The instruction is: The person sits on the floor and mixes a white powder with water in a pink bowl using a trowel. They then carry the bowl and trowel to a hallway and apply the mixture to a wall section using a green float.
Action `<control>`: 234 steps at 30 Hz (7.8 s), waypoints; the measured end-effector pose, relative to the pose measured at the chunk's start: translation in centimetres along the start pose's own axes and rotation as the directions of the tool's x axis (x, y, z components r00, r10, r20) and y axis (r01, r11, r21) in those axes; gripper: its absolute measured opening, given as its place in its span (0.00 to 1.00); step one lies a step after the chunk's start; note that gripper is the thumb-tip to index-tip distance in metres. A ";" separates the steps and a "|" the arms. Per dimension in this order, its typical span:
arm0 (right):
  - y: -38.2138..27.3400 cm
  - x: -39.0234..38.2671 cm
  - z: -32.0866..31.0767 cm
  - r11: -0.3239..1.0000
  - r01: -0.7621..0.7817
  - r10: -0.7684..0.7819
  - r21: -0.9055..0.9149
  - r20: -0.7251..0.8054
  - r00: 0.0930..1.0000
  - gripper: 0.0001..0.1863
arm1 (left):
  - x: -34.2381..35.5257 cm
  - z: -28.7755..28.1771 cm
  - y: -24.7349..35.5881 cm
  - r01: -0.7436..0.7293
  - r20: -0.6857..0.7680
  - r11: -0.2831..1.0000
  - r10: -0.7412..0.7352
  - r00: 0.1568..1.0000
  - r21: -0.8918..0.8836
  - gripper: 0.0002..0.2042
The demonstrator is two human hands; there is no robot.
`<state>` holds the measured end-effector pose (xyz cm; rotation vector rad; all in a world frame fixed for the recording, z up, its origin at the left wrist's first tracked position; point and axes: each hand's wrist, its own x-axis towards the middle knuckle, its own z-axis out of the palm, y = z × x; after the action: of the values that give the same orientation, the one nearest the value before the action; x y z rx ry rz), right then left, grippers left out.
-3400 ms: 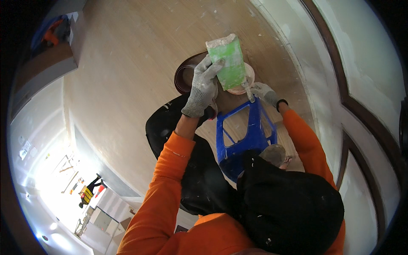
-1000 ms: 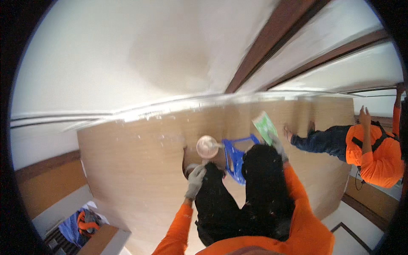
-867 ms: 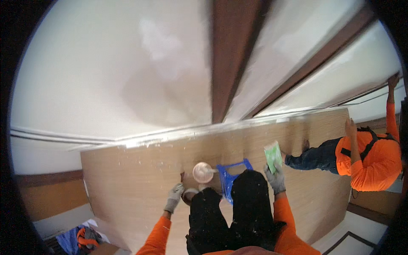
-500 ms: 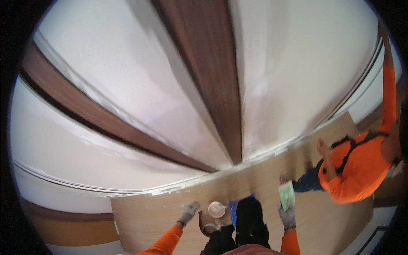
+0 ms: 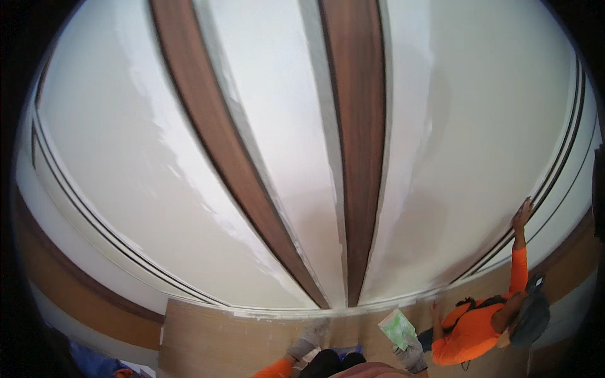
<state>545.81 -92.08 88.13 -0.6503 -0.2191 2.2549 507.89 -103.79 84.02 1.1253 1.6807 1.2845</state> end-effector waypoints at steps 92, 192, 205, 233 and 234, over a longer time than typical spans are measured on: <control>-23.9 -17.7 100.0 -0.979 -0.029 0.202 0.202 0.979 -0.004 0.28 | 18.2 -34.4 87.3 -0.039 0.139 -0.152 0.963 -0.231 0.988 0.23; -26.8 -13.6 105.3 -0.923 -0.384 0.080 -0.006 0.975 -0.208 0.25 | 18.8 -32.6 88.0 -0.094 0.120 -0.150 0.956 -0.268 0.984 0.24; -29.9 -21.7 106.0 -0.973 -0.139 0.218 0.186 0.939 -0.268 0.19 | 18.9 -32.2 88.3 -0.086 0.141 -0.167 0.958 -0.251 0.982 0.25; -29.0 -14.9 108.2 -0.928 -0.361 0.261 0.090 0.848 -0.462 0.14 | 19.0 -32.0 88.3 -0.083 0.130 -0.155 0.959 -0.254 0.984 0.24; -28.7 -14.4 108.2 -0.898 -0.429 0.297 0.096 0.852 -0.432 0.13 | 19.0 -32.1 88.3 -0.083 0.132 -0.158 0.957 -0.258 0.984 0.24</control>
<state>516.41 -77.93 196.14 0.6092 3.0807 2.9279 490.27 -86.22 176.59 3.1343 2.5211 2.2688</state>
